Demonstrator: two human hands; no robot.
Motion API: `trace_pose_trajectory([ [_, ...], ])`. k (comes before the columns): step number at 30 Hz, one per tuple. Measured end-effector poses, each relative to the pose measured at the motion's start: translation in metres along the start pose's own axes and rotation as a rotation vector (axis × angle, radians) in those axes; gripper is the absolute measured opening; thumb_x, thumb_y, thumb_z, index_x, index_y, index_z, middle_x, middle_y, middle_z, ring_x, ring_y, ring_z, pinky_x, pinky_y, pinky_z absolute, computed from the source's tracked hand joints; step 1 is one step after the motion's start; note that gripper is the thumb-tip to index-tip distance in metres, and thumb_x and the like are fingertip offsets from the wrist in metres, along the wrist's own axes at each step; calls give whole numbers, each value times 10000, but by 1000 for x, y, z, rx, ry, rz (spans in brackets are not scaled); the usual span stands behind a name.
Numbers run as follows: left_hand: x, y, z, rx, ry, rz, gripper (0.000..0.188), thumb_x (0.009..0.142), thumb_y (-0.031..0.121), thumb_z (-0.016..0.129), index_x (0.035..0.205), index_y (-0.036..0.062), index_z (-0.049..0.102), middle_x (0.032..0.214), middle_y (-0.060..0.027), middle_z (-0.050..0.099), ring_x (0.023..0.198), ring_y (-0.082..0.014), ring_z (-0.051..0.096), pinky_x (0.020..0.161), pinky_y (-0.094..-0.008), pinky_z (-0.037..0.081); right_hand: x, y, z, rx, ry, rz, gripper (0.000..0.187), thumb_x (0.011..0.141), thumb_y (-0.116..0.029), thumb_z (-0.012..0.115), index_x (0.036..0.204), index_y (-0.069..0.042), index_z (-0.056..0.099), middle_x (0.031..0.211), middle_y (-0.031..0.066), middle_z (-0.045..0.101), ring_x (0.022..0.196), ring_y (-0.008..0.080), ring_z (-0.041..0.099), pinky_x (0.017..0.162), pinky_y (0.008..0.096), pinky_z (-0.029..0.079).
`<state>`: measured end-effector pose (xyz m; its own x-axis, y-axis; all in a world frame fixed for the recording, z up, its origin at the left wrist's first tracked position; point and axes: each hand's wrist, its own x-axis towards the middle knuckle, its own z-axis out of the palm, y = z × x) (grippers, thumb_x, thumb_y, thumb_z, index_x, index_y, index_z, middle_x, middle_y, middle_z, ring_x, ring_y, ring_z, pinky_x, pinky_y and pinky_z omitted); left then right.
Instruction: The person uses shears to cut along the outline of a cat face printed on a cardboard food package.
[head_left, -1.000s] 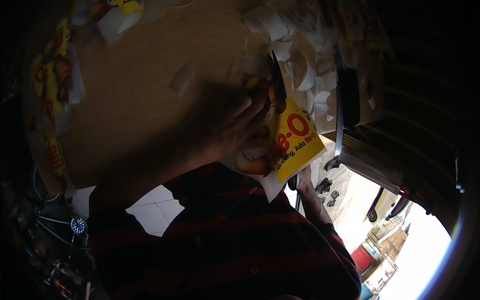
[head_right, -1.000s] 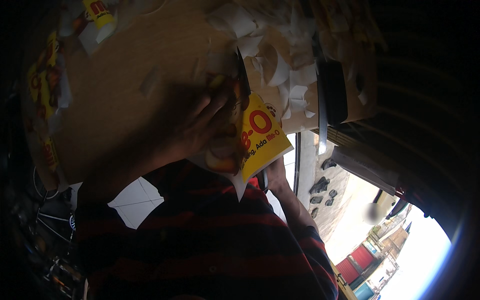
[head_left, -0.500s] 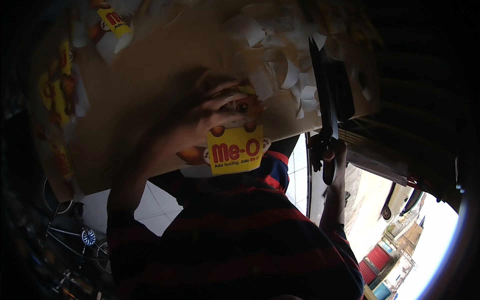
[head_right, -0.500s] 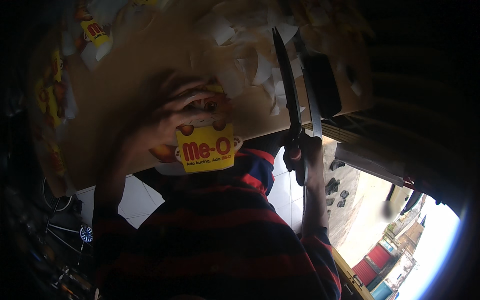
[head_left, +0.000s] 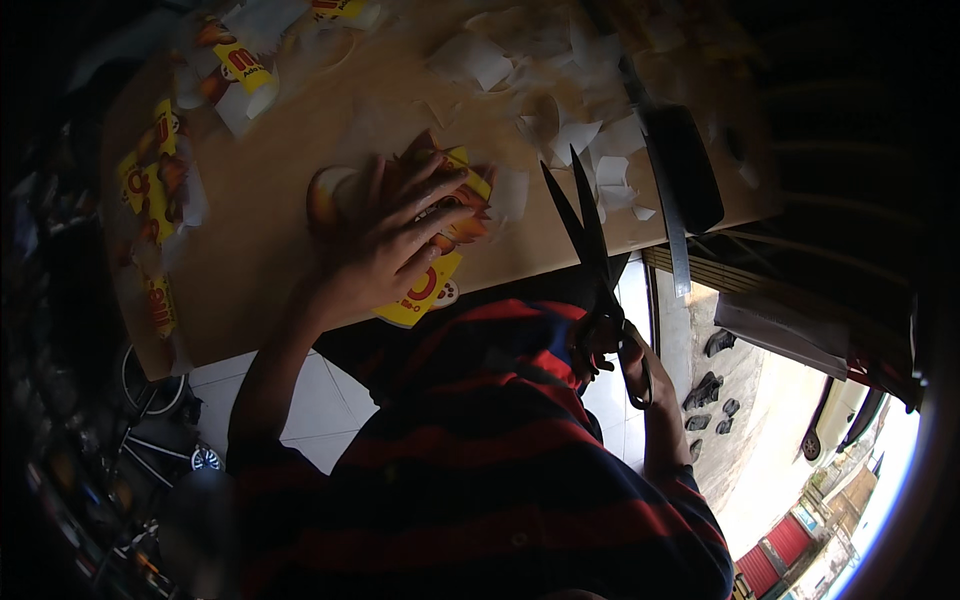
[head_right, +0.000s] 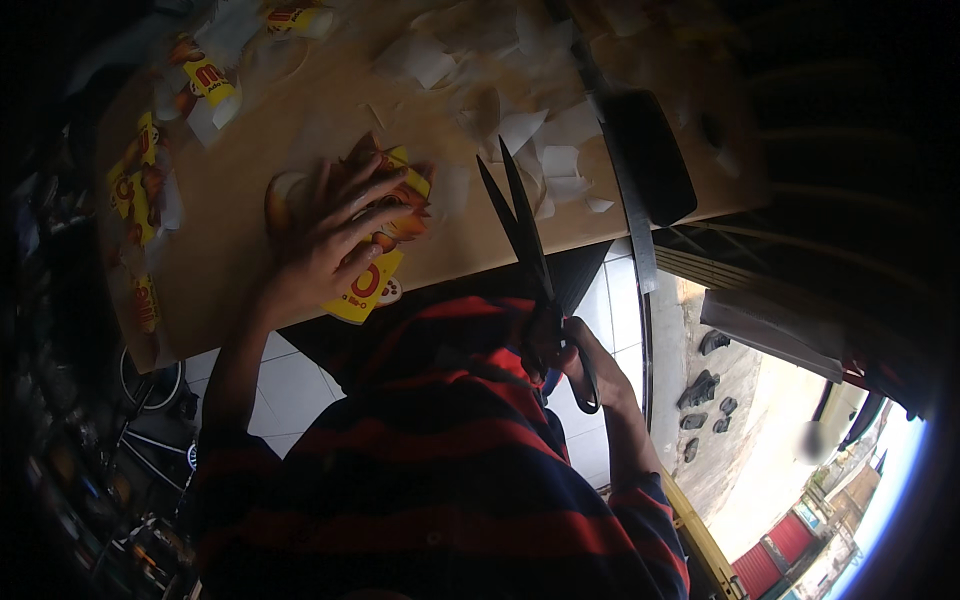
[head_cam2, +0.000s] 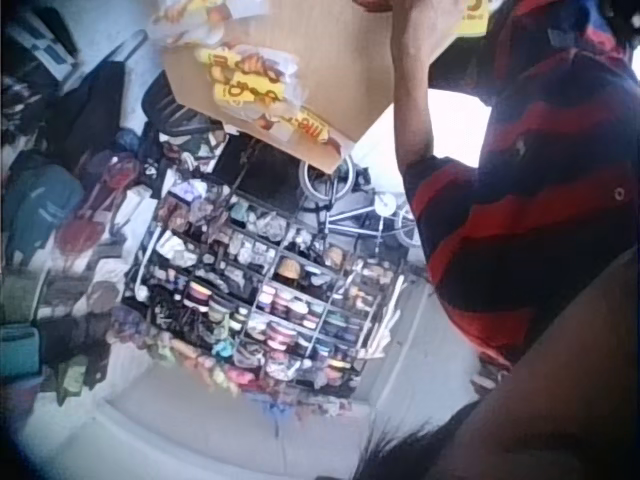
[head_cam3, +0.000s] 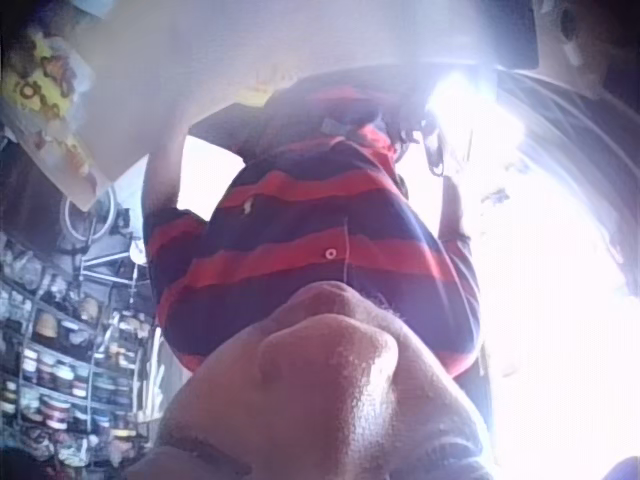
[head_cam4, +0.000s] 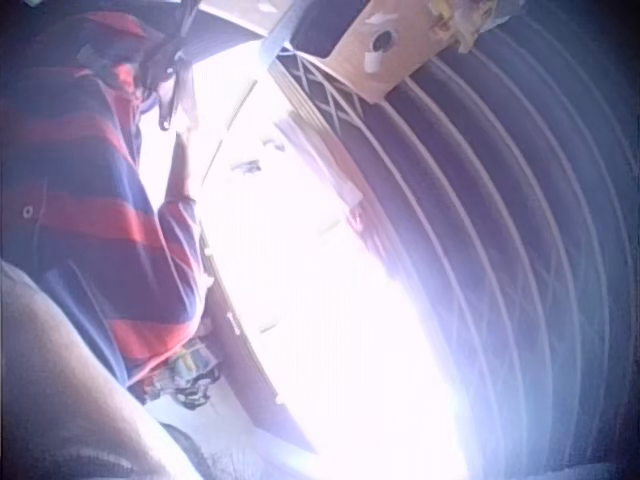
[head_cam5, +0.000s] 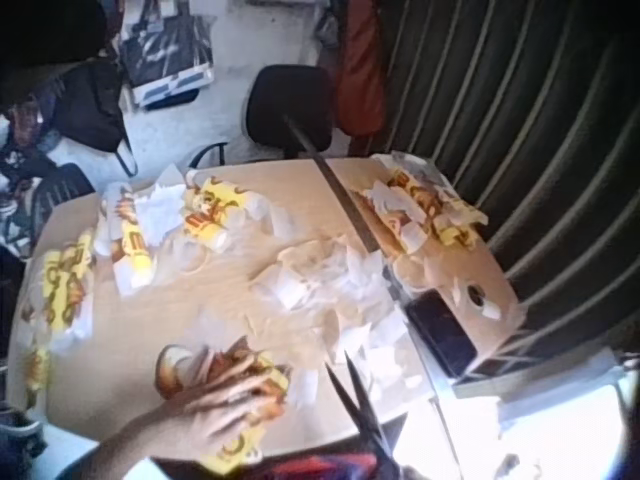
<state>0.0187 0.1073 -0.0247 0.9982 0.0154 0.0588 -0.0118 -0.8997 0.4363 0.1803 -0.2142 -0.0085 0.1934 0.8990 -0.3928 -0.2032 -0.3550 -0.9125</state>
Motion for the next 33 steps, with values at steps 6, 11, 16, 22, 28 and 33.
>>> trace_pose_trajectory([
  [6,6,13,11,-184,164,-105,476,860,313,705,1258,101,554,1363,-73,460,1374,-285,383,1186,-616,130,-20,5,19,-246,17,84,940,771,-891,392,906,14,607,611,90,556,560,257,603,554,377,462],
  [11,20,19,7,-30,206,-122,703,811,408,738,1401,123,482,1311,-77,465,1197,-291,436,1040,-489,309,-36,10,17,-290,-27,76,898,789,-864,417,952,-6,626,608,118,534,557,326,588,547,406,441],
  [16,20,9,10,-55,240,-90,672,824,391,731,1393,125,494,1339,-70,473,1203,-287,447,1049,-478,312,-35,11,17,-309,-78,86,871,772,-844,485,968,-6,621,626,124,546,568,327,587,543,398,443],
  [22,17,0,4,-98,222,-156,642,841,295,736,1398,88,494,1399,-96,471,1255,-314,457,1051,-416,401,-25,-2,13,-331,64,153,870,785,-830,495,930,20,618,663,152,608,590,327,641,566,392,479],
  [28,18,5,4,-58,250,-147,715,813,374,754,1411,93,483,1419,-83,466,1250,-312,458,1061,-450,369,-36,8,4,-276,73,69,841,791,-806,530,910,21,620,670,131,611,592,257,649,556,357,470],
  [33,18,6,4,-16,248,-154,728,799,393,764,1411,106,492,1409,-62,486,1229,-293,467,1062,-450,339,-30,13,20,-415,-41,49,787,808,-753,574,877,30,597,620,157,580,578,363,599,545,385,457],
])
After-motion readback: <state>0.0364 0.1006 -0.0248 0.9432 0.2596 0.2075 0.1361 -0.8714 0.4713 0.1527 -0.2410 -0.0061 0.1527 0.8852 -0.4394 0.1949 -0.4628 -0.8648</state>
